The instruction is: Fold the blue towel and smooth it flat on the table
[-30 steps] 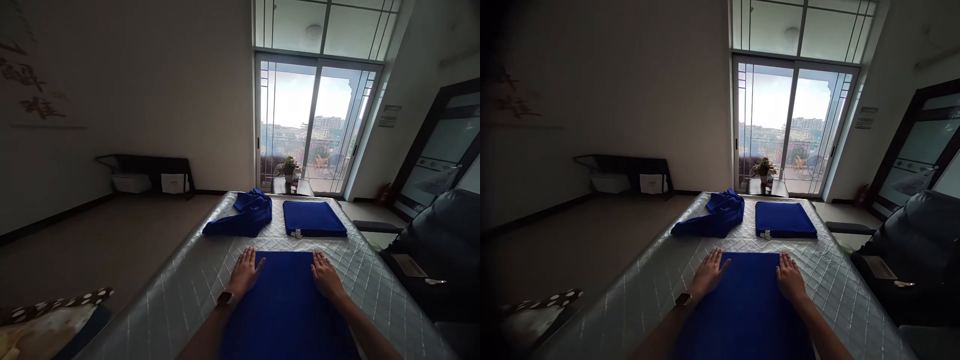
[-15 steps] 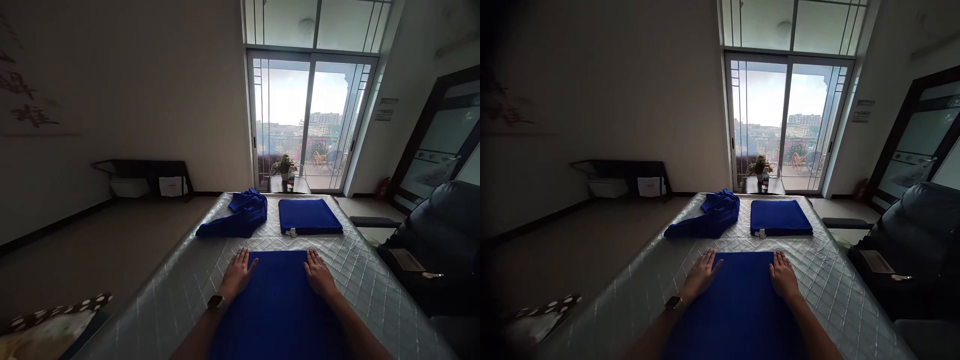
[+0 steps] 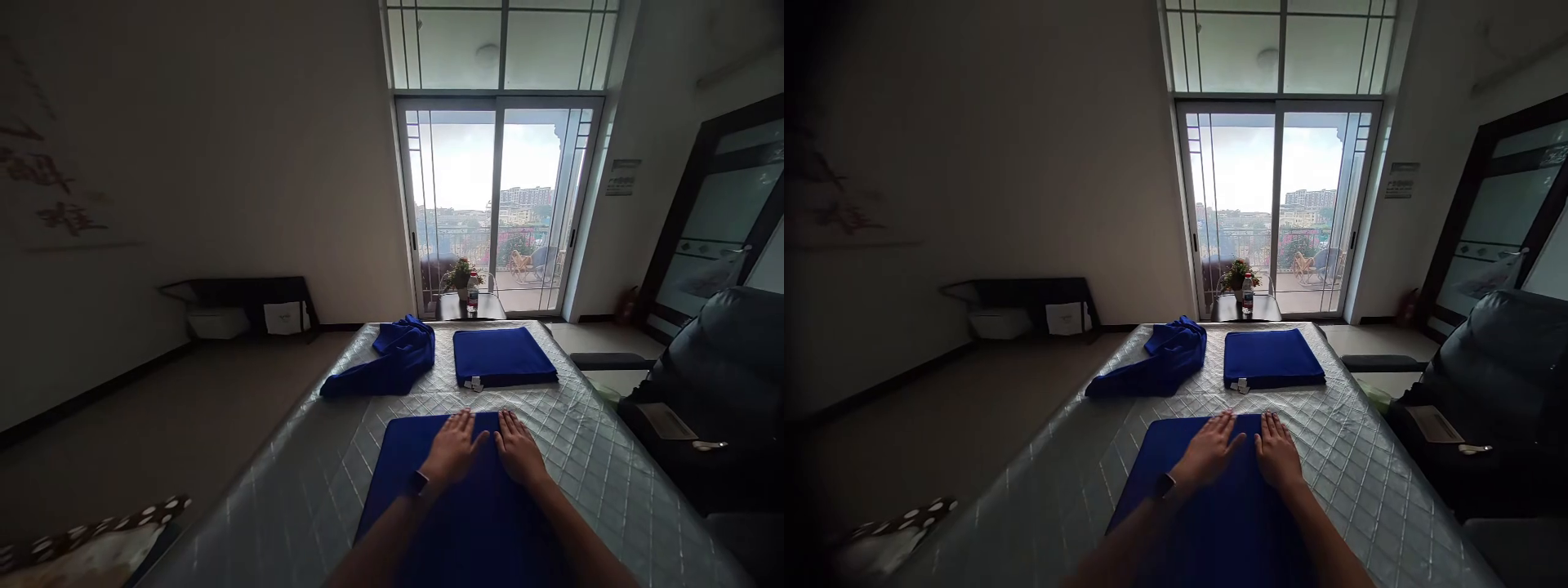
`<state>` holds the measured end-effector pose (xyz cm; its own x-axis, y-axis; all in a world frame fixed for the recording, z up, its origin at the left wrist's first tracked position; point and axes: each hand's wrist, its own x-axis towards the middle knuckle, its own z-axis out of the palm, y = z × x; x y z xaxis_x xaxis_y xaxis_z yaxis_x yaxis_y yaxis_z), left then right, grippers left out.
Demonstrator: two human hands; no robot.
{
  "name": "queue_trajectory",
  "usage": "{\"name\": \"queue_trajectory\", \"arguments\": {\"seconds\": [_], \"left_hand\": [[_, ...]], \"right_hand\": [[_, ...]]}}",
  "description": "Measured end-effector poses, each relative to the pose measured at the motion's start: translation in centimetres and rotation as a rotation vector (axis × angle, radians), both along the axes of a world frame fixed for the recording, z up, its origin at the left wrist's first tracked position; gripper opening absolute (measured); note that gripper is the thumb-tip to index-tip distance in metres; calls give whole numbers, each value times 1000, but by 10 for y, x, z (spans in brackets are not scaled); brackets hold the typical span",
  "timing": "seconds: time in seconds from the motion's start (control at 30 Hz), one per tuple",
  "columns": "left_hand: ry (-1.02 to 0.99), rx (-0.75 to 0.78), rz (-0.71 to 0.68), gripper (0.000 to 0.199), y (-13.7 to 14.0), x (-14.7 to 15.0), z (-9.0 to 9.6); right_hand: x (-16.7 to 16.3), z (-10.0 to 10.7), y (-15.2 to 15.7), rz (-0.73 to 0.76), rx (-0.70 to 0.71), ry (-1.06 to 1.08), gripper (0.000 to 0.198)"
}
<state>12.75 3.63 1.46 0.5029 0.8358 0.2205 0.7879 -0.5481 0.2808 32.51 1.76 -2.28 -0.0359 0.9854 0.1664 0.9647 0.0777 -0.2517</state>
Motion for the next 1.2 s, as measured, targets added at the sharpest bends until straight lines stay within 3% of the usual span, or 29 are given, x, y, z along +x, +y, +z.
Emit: {"name": "queue_trajectory", "arguments": {"seconds": [0.13,0.23,0.37,0.6,0.7,0.97,1.2], "left_hand": [[-66,36,-140,68,-11,69,-10],[-77,-2,-99,71,-7,74,-18],[-19,-21,12,75,5,29,-27],[41,8,288,72,30,-105,-35],[23,-13,361,70,34,-142,-39],[-246,36,405,52,42,-161,-40],[-397,75,487,37,53,-181,-34]], "right_hand": [[6,-11,3,45,9,-43,66],[8,-12,4,47,8,-67,65],[3,-5,3,10,6,-13,64],[0,5,-1,9,3,43,65],[0,5,-1,5,-2,30,65],[5,0,3,-1,56,127,68],[32,5,29,-181,160,328,60]]}}
